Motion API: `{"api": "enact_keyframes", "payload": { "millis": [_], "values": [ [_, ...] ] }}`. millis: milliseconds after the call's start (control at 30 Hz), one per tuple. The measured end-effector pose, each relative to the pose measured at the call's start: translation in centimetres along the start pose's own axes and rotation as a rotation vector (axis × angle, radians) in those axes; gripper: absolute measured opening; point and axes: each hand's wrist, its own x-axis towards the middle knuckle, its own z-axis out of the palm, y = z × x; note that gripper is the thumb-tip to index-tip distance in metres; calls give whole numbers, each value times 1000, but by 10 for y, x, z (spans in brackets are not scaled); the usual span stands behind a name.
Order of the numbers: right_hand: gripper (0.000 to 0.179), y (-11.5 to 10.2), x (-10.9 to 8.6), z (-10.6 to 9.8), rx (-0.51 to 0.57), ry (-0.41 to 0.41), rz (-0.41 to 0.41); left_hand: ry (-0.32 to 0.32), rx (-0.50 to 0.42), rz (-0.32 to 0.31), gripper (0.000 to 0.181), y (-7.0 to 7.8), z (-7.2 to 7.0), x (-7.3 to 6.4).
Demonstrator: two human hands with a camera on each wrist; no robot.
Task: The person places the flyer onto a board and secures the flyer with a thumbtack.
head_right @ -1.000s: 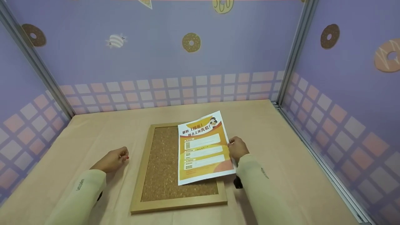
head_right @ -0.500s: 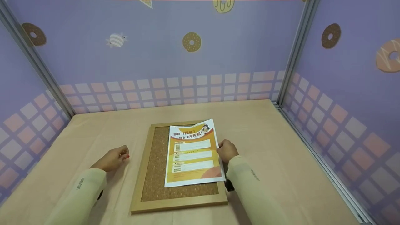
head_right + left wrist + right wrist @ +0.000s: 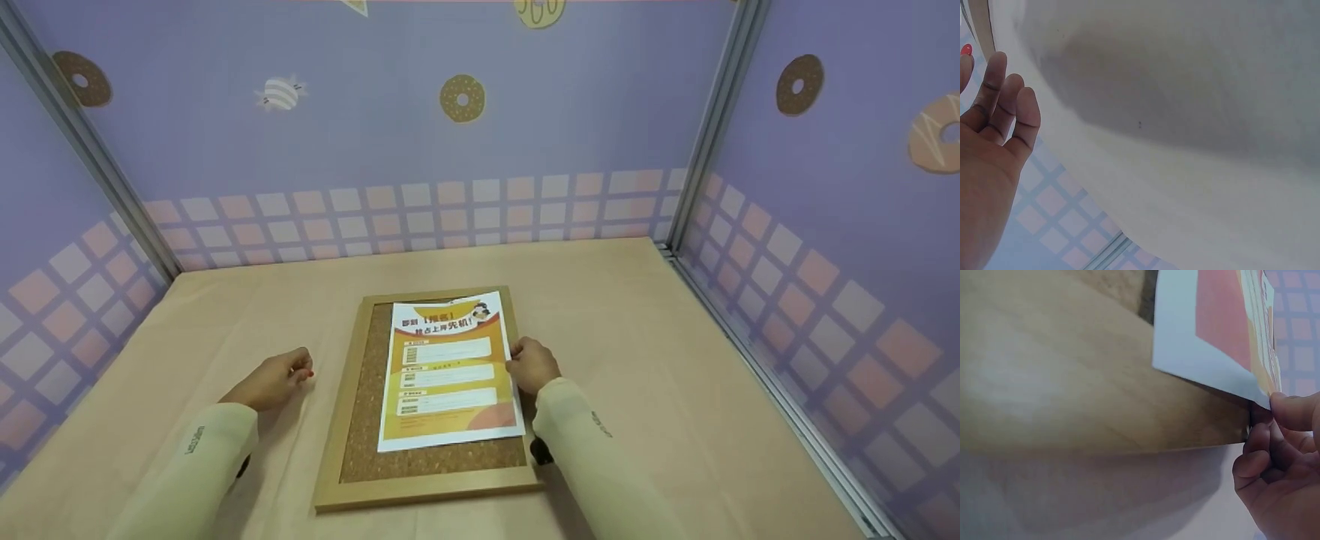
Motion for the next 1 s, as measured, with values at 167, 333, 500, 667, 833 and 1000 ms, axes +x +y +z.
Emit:
{"api": "enact_keyframes", "payload": {
  "millis": [167, 333, 500, 667, 833, 1000],
  "values": [
    [20, 0, -2, 3, -14, -9, -25, 8, -8, 15, 9, 0, 1, 1],
    [20, -1, -5, 5, -30, -19, -43, -4, -3, 21, 9, 1, 4, 2],
    [19, -1, -6, 6, -38, -18, -79, -5, 18, 7, 10, 3, 6, 4],
    [19, 0, -7, 7, -15, -22, -64, -1, 10, 2, 11, 5, 9, 7],
    [20, 0, -7, 8, 13, -9, -44, 5, -1, 19, 12, 7, 9, 8],
    [19, 1, -7, 8, 20, -7, -47, 0, -9, 23, 11, 9, 10, 9]
  ]
}}
